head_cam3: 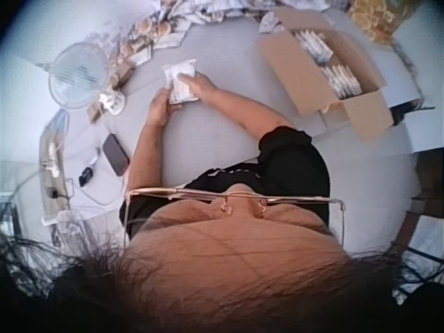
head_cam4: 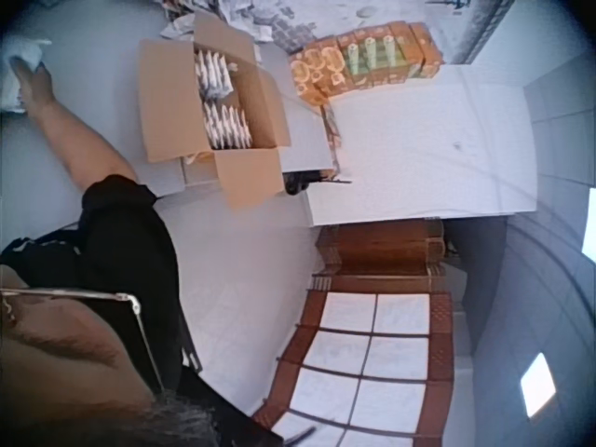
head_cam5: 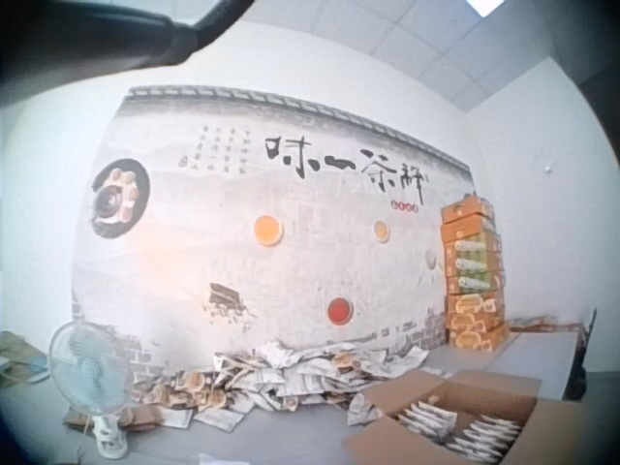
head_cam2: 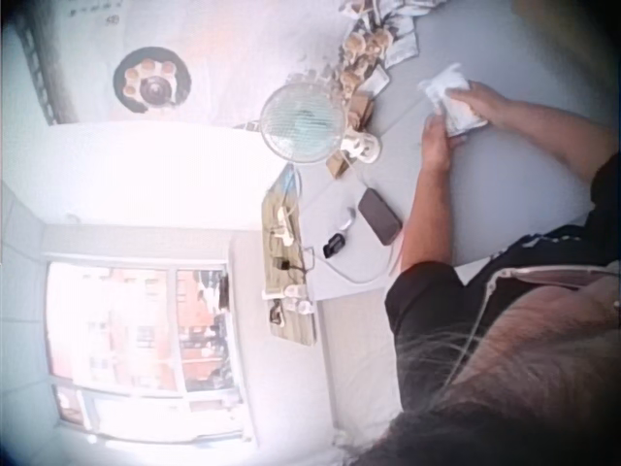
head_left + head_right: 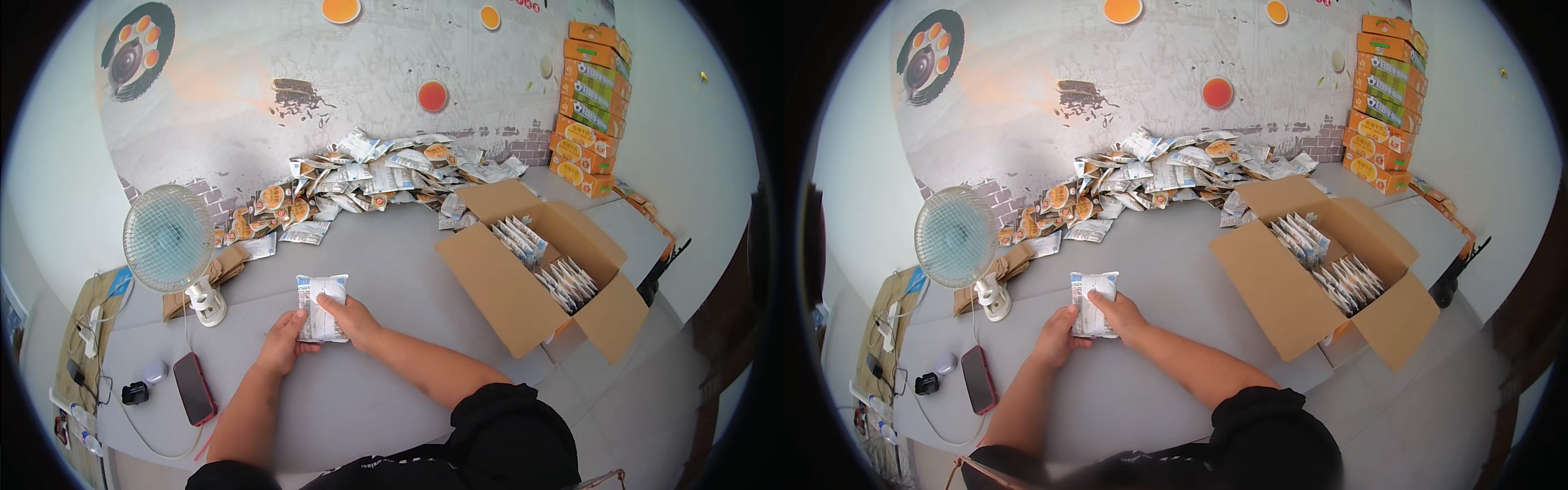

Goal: The person takes sachets from a large pile and packs them into a cardboard box one by one.

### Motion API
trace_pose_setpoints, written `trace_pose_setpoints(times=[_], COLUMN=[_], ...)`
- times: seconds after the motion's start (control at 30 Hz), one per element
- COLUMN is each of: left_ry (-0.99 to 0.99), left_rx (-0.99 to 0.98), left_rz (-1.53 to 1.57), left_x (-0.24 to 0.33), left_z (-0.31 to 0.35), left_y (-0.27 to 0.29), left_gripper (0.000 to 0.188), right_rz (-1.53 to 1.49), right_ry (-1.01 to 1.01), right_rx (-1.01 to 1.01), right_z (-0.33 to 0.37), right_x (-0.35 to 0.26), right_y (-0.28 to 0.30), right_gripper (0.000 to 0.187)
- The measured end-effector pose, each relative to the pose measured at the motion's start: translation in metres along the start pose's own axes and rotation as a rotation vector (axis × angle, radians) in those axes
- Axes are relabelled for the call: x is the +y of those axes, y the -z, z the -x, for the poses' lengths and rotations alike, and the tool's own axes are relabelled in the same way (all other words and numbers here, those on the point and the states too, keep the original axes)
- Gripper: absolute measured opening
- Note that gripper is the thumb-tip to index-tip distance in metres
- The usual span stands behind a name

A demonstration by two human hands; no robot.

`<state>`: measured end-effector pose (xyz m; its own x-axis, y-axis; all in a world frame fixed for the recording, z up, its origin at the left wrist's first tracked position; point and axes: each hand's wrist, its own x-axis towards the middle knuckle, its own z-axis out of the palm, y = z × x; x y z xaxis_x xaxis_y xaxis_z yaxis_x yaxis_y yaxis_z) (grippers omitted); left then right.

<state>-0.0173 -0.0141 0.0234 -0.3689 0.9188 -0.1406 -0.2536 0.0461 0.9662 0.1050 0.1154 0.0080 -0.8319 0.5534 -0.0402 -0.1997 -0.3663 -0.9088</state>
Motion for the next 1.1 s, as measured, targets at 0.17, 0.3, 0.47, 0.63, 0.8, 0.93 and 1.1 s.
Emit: trace_pose_setpoints(times=[0.17, 0.3, 0.47, 0.63, 0.8, 0.93, 1.1], left_ry=[-0.018, -0.073, -0.044, -0.05, -0.033, -0.03, -0.055], left_rx=[0.024, 0.019, 0.01, -0.028, -0.017, -0.009, 0.01], left_rz=[-0.073, -0.098, -0.22, -0.33, -0.35, -0.329, -0.311], left_x=[-0.008, -0.013, -0.012, -0.015, -0.015, -0.017, -0.022], left_z=[-0.005, -0.005, 0.001, -0.004, -0.004, -0.002, -0.004], left_y=[0.001, 0.001, 0.009, -0.003, -0.007, -0.003, 0.002], left_gripper=[0.042, 0.042, 0.038, 0.034, 0.03, 0.028, 0.021], right_rz=[0.009, -0.003, 0.271, 0.549, 1.354, 1.651, 1.784], right_ry=[-0.001, 0.162, 0.321, 0.56, 0.383, 0.087, -0.187], right_rx=[0.17, 0.184, 0.382, 0.698, 1.171, 1.221, 1.017], right_z=[0.015, 0.039, 0.069, 0.122, 0.165, 0.16, 0.129], right_x=[-0.004, -0.053, -0.164, -0.258, -0.309, -0.309, -0.29], right_y=[-0.013, -0.008, 0.047, 0.166, 0.275, 0.333, 0.339], right_gripper=[0.043, 0.035, 0.036, 0.032, 0.038, 0.042, 0.043])
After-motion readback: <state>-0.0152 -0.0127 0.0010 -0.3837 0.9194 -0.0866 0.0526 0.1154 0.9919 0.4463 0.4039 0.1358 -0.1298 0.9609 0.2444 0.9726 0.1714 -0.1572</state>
